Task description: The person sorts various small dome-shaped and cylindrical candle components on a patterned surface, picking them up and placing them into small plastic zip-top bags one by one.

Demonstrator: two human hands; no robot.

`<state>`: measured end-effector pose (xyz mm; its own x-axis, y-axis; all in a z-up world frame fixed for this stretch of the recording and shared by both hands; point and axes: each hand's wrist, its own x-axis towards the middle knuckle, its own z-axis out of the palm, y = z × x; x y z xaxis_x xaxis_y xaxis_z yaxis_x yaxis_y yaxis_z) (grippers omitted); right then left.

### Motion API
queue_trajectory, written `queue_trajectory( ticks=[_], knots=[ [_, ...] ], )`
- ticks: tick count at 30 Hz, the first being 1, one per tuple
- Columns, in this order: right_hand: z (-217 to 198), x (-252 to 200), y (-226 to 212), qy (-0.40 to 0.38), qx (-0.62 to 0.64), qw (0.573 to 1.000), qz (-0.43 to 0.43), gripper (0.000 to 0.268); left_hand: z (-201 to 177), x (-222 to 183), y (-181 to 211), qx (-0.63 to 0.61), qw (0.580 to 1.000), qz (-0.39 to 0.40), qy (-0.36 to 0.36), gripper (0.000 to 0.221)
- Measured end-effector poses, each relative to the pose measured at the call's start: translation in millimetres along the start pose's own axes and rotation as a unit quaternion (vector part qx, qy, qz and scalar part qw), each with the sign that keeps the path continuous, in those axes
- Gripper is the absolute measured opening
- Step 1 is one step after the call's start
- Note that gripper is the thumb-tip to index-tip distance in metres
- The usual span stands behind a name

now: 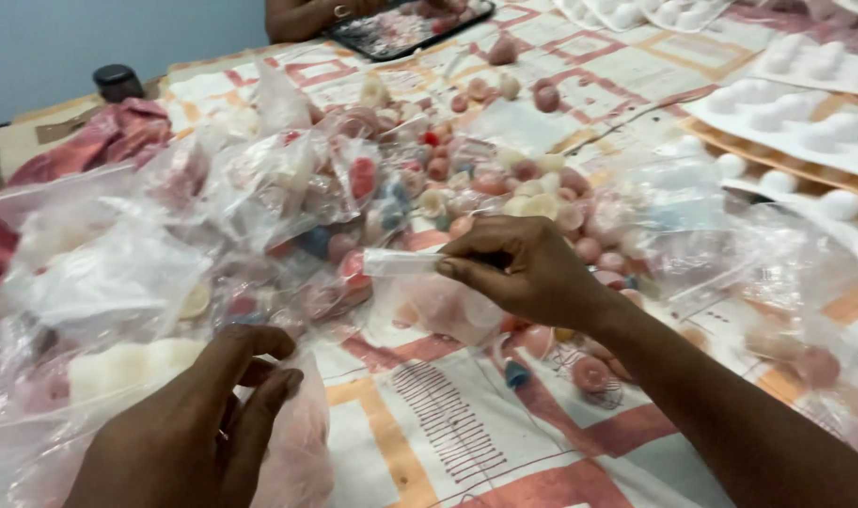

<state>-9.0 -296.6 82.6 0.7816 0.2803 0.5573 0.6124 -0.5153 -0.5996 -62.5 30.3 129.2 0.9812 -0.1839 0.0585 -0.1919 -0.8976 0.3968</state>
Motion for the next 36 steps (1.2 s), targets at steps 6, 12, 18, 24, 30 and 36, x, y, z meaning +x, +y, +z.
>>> queue_trajectory(
  ticks=[6,12,18,24,30,36],
  knots=[
    [-61.5,-8.8,12.0,-0.039,-0.047,0.992,0.113,0.023,19.2,29.1,23.5,-0.096,0.989,0.115,-0.005,0.030],
    [-123.9,-60.9,-28.2,0.010,-0.282,0.937,0.209,0.028,23.0,35.2,22.0,-0.121,0.986,0.100,-0.064,0.029],
    [-87.7,-129.1,-58.6,-0.075,-0.342,0.821,0.451,0.022,17.0,45.3,23.5,-0.080,0.990,0.042,-0.110,0.031],
    [-33.2,-141.8,-38.7,-0.195,-0.295,0.848,0.395,0.018,22.5,45.8,11.6,-0.076,0.990,0.060,-0.102,0.031],
    [-30.9,-101.8,-14.0,-0.175,-0.296,0.842,0.416,0.021,24.2,44.8,10.1,-0.113,0.984,0.106,-0.084,0.029],
    [-46.2,-79.6,-37.3,-0.244,-0.309,0.818,0.420,0.017,26.3,44.0,3.7,-0.136,0.978,0.128,-0.091,0.034]
  ],
)
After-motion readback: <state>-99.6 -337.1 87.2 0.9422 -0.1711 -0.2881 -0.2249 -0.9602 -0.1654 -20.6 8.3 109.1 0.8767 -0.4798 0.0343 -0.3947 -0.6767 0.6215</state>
